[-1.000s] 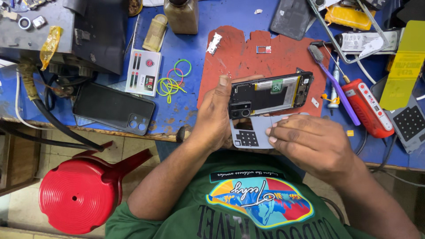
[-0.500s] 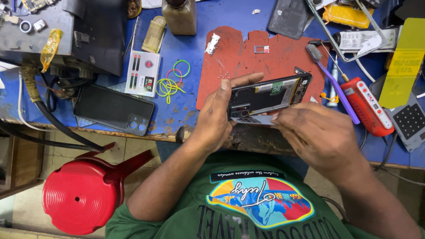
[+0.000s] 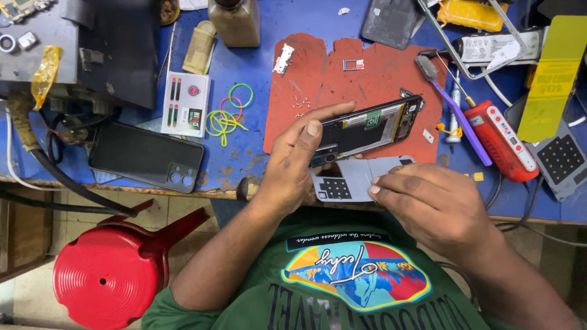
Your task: The person removes the back panel and internal protective frame of a mobile phone using hands and a screwdriver, then disconnects internal cables and components.
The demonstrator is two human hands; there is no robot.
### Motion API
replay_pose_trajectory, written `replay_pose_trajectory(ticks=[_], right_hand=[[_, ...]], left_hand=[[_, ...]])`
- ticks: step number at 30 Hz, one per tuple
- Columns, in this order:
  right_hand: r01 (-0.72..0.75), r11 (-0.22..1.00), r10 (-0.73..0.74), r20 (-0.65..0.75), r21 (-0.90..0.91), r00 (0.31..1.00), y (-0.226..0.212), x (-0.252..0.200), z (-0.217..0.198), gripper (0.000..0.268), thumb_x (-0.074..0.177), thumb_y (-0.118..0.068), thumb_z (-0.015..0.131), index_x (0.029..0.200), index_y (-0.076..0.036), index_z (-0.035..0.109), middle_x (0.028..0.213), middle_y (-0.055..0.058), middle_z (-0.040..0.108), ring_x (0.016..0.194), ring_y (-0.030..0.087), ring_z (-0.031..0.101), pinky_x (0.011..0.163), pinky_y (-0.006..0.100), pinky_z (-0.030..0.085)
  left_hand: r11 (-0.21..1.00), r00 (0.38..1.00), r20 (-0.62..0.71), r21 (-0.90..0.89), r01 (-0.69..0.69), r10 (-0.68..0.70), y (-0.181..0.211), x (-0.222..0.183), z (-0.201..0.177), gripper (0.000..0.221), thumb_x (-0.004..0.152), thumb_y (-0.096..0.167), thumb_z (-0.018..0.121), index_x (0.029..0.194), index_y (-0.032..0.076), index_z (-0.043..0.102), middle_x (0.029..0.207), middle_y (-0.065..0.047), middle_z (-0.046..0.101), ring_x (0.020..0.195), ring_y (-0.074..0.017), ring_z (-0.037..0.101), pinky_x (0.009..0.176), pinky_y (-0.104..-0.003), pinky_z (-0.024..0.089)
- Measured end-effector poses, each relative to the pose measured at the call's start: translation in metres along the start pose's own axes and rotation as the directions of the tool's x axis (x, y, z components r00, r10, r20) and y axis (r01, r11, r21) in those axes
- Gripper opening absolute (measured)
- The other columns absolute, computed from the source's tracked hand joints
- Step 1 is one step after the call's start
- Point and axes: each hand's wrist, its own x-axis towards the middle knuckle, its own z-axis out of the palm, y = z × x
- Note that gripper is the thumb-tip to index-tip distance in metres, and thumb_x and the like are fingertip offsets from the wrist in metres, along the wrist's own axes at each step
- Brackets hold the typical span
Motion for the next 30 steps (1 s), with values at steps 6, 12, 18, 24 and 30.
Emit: replay_pose_trajectory(ticks=[6,12,18,24,30], right_hand=[[0.016,1.0,-0.017,-0.017,-0.007,1.0,0.002,-0.003,0.003,0.019,0.077,0.002,0.081,0.094,0.002,0.07,0.094,0.012,0.072,0.086,0.028,0.072,0.07,0.038,0.059],[-0.178,0.983,0.178,0.015,0.033,0.984,-0.001,0.004,0.004,0.028,0.079,-0.003,0.082,0.104,-0.002,0.068,0.099,0.01,0.074,0.091,0.027,0.074,0.073,0.037,0.057],[-0.378,0.925,0.38,0.127,-0.041,0.916,-0.019,0.031,-0.007,0.043,0.076,-0.02,0.083,0.114,-0.004,0.071,0.103,0.011,0.074,0.091,0.03,0.071,0.074,0.04,0.056],[-0.367,0.928,0.371,0.112,-0.059,0.922,-0.019,0.048,0.007,0.04,0.071,-0.014,0.083,0.106,-0.004,0.069,0.098,0.012,0.071,0.091,0.034,0.067,0.074,0.045,0.054],[-0.401,0.913,0.407,0.135,-0.072,0.903,-0.014,0.045,0.015,0.03,0.067,-0.008,0.082,0.093,-0.007,0.069,0.091,0.01,0.069,0.088,0.034,0.067,0.073,0.046,0.053]], left_hand=[[1.0,1.0,0.008,0.006,-0.01,0.01,0.0,0.0,0.0,0.057,0.114,0.042,0.045,0.148,-0.002,0.053,0.131,-0.017,0.068,0.116,-0.0207,0.069,0.103,-0.036,0.057],[0.999,0.998,0.05,-0.001,-0.044,0.044,-0.002,-0.001,-0.003,0.058,0.115,0.04,0.045,0.149,-0.006,0.052,0.135,-0.019,0.066,0.119,-0.0228,0.068,0.107,-0.039,0.054],[0.998,0.992,0.113,0.023,-0.057,0.054,-0.003,-0.004,-0.003,0.065,0.115,0.045,0.039,0.151,-0.008,0.049,0.147,-0.021,0.059,0.137,-0.0261,0.059,0.121,-0.041,0.045],[0.993,0.986,0.141,0.055,-0.102,0.094,-0.007,-0.005,-0.005,0.065,0.115,0.046,0.039,0.152,-0.008,0.048,0.153,-0.018,0.055,0.142,-0.0256,0.055,0.124,-0.04,0.044],[0.986,0.987,0.122,0.12,-0.115,0.1,-0.009,-0.006,-0.007,0.063,0.116,0.043,0.039,0.151,-0.008,0.05,0.153,-0.018,0.057,0.142,-0.0244,0.056,0.125,-0.039,0.043]])
